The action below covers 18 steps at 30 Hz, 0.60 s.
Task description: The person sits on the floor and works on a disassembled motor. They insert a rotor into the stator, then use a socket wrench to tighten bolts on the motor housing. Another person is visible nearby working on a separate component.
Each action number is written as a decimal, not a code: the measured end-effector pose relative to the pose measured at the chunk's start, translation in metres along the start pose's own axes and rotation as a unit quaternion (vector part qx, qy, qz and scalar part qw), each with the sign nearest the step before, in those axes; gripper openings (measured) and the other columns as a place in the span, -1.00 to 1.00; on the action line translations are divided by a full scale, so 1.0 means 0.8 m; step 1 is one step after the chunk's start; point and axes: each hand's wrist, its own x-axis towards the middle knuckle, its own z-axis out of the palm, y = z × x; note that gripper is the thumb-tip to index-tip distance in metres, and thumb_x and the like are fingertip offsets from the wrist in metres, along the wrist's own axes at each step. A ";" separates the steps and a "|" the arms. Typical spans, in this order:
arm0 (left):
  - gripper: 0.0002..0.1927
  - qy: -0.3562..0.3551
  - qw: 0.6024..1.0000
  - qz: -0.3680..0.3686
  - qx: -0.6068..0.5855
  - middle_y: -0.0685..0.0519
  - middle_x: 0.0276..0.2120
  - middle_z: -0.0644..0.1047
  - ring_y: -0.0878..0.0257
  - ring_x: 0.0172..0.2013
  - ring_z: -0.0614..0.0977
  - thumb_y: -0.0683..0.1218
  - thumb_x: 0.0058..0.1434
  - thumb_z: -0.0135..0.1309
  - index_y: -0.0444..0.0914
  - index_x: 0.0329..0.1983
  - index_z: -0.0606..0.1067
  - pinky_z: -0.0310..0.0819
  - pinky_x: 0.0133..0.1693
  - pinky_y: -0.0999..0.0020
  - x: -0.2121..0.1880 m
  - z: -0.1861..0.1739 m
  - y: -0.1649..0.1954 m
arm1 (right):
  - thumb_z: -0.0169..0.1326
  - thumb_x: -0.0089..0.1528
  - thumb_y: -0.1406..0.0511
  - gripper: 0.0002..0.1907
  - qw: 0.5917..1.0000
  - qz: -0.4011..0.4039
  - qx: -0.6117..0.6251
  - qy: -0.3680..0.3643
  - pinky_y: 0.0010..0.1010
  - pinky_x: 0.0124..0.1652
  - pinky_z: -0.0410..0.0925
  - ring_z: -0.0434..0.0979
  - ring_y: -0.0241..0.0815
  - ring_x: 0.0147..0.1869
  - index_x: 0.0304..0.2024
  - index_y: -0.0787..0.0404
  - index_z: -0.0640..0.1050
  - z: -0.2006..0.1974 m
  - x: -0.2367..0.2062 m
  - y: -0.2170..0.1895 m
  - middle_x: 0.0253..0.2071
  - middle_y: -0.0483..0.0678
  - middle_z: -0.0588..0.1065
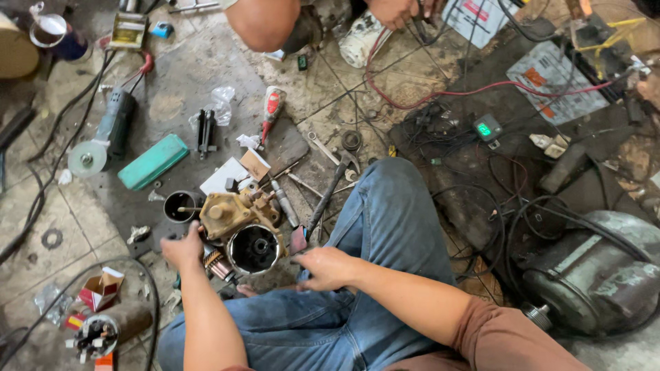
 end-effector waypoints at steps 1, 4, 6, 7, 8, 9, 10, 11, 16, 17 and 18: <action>-0.19 -0.014 0.997 -0.002 -0.069 -0.26 -0.05 0.58 -0.08 -0.07 0.60 0.19 -0.03 0.50 -0.43 0.08 0.46 0.46 0.00 0.09 0.000 0.000 0.001 | 0.26 0.08 0.05 -0.35 1.000 0.001 0.007 0.007 -0.01 -0.11 0.45 0.59 0.25 -0.06 0.13 0.26 0.52 0.000 0.001 0.000 -0.18 0.25 0.58; -0.43 -0.052 0.974 0.014 -0.219 -0.10 -0.12 0.63 0.16 -0.16 0.64 0.05 0.09 0.42 -0.37 0.04 0.51 0.52 -0.05 0.28 -0.008 -0.012 0.006 | 0.28 0.08 0.04 -0.29 0.999 -0.033 0.014 0.029 -0.04 -0.07 0.44 0.59 0.25 -0.02 0.18 0.27 0.49 0.001 0.004 -0.003 -0.11 0.27 0.57; -0.56 -0.080 0.948 0.029 -0.305 -0.04 -0.13 0.63 0.25 -0.17 0.64 -0.03 0.17 0.36 -0.36 0.01 0.53 0.53 -0.06 0.36 -0.015 -0.027 0.011 | 0.27 0.10 0.04 -0.28 1.000 -0.013 0.005 0.006 -0.04 -0.05 0.44 0.59 0.24 0.00 0.21 0.26 0.46 0.003 0.007 -0.007 -0.11 0.26 0.57; -0.61 -0.097 0.931 0.034 -0.350 -0.03 -0.12 0.63 0.27 -0.16 0.63 -0.07 0.21 0.33 -0.36 0.01 0.53 0.53 -0.06 0.39 -0.019 -0.033 0.014 | 0.27 0.11 0.03 -0.28 1.000 -0.002 0.000 -0.004 -0.04 -0.04 0.44 0.59 0.23 0.00 0.22 0.25 0.45 0.005 0.008 -0.009 -0.10 0.26 0.57; -0.66 -0.115 0.911 0.039 -0.394 -0.01 -0.11 0.63 0.29 -0.15 0.63 -0.10 0.25 0.29 -0.36 0.01 0.53 0.53 -0.05 0.41 -0.025 -0.038 0.015 | 0.26 0.11 0.03 -0.27 1.000 0.013 -0.004 -0.021 -0.03 -0.04 0.43 0.59 0.24 0.00 0.23 0.23 0.44 0.007 0.010 -0.011 -0.11 0.26 0.57; -0.68 -0.113 0.905 0.040 -0.408 -0.01 -0.12 0.62 0.29 -0.15 0.63 -0.12 0.27 0.28 -0.36 0.01 0.53 0.53 -0.05 0.41 -0.032 -0.044 0.015 | 0.26 0.11 0.02 -0.27 0.999 0.028 -0.009 -0.038 -0.03 -0.04 0.43 0.58 0.24 0.00 0.25 0.21 0.43 0.010 0.012 -0.013 -0.12 0.25 0.57; -0.70 -0.111 0.898 0.042 -0.423 0.00 -0.12 0.62 0.29 -0.15 0.62 -0.13 0.29 0.26 -0.37 0.02 0.53 0.53 -0.06 0.42 -0.038 -0.047 0.016 | 0.25 0.11 0.02 -0.26 0.998 0.043 -0.014 -0.054 -0.02 -0.05 0.42 0.58 0.24 0.00 0.26 0.18 0.43 0.012 0.014 -0.014 -0.13 0.25 0.58; -0.72 -0.110 0.891 0.044 -0.438 0.00 -0.12 0.61 0.30 -0.15 0.61 -0.15 0.31 0.24 -0.38 0.02 0.53 0.53 -0.06 0.42 -0.044 -0.050 0.016 | 0.26 0.11 0.02 -0.26 0.998 0.033 -0.014 -0.048 -0.02 -0.05 0.43 0.58 0.24 -0.01 0.25 0.19 0.43 0.014 0.017 -0.015 -0.14 0.25 0.57; -0.76 -0.160 0.839 0.018 -0.520 -0.01 -0.14 0.63 0.29 -0.14 0.66 -0.16 0.35 0.17 -0.37 0.02 0.51 0.54 -0.03 0.43 -0.071 -0.055 0.007 | 0.27 0.11 0.02 -0.30 0.999 0.018 -0.010 -0.045 -0.02 -0.05 0.42 0.59 0.25 -0.03 0.22 0.16 0.45 0.026 0.027 -0.011 -0.17 0.24 0.58; -0.77 -0.169 0.827 0.014 -0.536 -0.02 -0.14 0.64 0.30 -0.14 0.66 -0.16 0.36 0.15 -0.37 0.03 0.51 0.54 -0.02 0.43 -0.073 -0.056 0.005 | 0.26 0.12 0.02 -0.32 0.998 0.026 -0.016 -0.051 -0.02 -0.05 0.42 0.59 0.25 -0.04 0.21 0.15 0.46 0.028 0.029 -0.009 -0.18 0.24 0.58; -0.77 -0.168 0.827 0.018 -0.536 -0.02 -0.13 0.64 0.30 -0.13 0.66 -0.17 0.36 0.15 -0.38 0.03 0.51 0.54 -0.01 0.43 -0.076 -0.056 0.004 | 0.25 0.13 0.02 -0.33 0.998 0.035 -0.022 -0.057 -0.02 -0.05 0.42 0.59 0.25 -0.04 0.21 0.15 0.46 0.030 0.030 -0.009 -0.19 0.24 0.58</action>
